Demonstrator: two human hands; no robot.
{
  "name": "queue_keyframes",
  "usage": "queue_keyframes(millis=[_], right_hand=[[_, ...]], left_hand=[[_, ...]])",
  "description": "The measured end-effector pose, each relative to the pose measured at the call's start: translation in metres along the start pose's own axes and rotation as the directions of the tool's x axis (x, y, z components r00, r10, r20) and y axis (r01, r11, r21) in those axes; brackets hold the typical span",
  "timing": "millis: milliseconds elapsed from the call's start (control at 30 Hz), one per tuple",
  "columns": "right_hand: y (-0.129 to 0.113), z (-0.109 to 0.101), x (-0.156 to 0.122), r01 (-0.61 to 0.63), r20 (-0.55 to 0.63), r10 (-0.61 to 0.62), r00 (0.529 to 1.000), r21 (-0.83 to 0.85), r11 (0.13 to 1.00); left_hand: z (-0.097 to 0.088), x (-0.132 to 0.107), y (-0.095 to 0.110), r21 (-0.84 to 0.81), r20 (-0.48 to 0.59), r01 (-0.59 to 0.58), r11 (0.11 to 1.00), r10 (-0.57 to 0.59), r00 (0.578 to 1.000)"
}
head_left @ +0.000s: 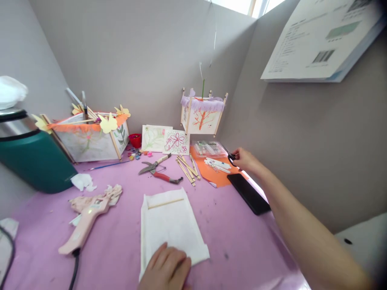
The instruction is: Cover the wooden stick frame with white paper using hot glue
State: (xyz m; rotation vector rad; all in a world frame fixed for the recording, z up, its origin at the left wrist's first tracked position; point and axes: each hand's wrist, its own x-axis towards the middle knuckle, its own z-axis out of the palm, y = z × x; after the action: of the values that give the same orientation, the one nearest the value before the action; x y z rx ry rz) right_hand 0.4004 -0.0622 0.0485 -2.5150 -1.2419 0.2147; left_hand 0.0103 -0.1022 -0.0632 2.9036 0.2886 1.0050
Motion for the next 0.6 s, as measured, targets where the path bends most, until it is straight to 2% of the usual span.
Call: queue_keyframes(millis=[67, 133, 167, 233, 300, 400, 500, 600], right_hand=[[0.003, 0.007, -0.051, 0.072, 0.023, -0.078, 0.997, 0.181, 0.981], [0.007, 0.015, -0.104, 0.136, 0.072, -0.214, 0.974, 0.567, 0.812], [0.011, 0.019, -0.129, 0.125, 0.121, -0.266, 0.956, 0.652, 0.748], [0.02, 0.026, -0.175, 0.107, 0.185, -0.344, 0.921, 0.727, 0.678], [0.031, 0.033, -0.211, 0.11, 0.219, -0.375, 0.901, 0.72, 0.685], [0.046, 0.04, -0.245, 0.21, 0.21, -0.412, 0.887, 0.61, 0.764], [0.051, 0.041, -0.26, 0.307, 0.214, -0.448, 0.868, 0.477, 0.824], [0.046, 0.037, -0.264, 0.374, 0.224, -0.475, 0.851, 0.377, 0.847]], left_hand=[[-0.014, 0.011, 0.014, -0.058, 0.082, 0.126, 0.99, -0.121, 0.989], [-0.022, 0.021, 0.027, -0.066, 0.183, 0.277, 0.959, -0.262, 0.948], [-0.024, 0.026, 0.031, -0.043, 0.237, 0.327, 0.944, -0.308, 0.921], [-0.024, 0.035, 0.036, 0.014, 0.326, 0.38, 0.925, -0.364, 0.873], [-0.02, 0.044, 0.033, 0.01, 0.364, 0.427, 0.904, -0.401, 0.841], [-0.011, 0.055, 0.023, -0.092, 0.379, 0.474, 0.876, -0.409, 0.83], [-0.004, 0.061, 0.016, -0.159, 0.442, 0.442, 0.883, -0.336, 0.831], [-0.002, 0.064, 0.014, -0.185, 0.5, 0.454, 0.872, -0.314, 0.807]])
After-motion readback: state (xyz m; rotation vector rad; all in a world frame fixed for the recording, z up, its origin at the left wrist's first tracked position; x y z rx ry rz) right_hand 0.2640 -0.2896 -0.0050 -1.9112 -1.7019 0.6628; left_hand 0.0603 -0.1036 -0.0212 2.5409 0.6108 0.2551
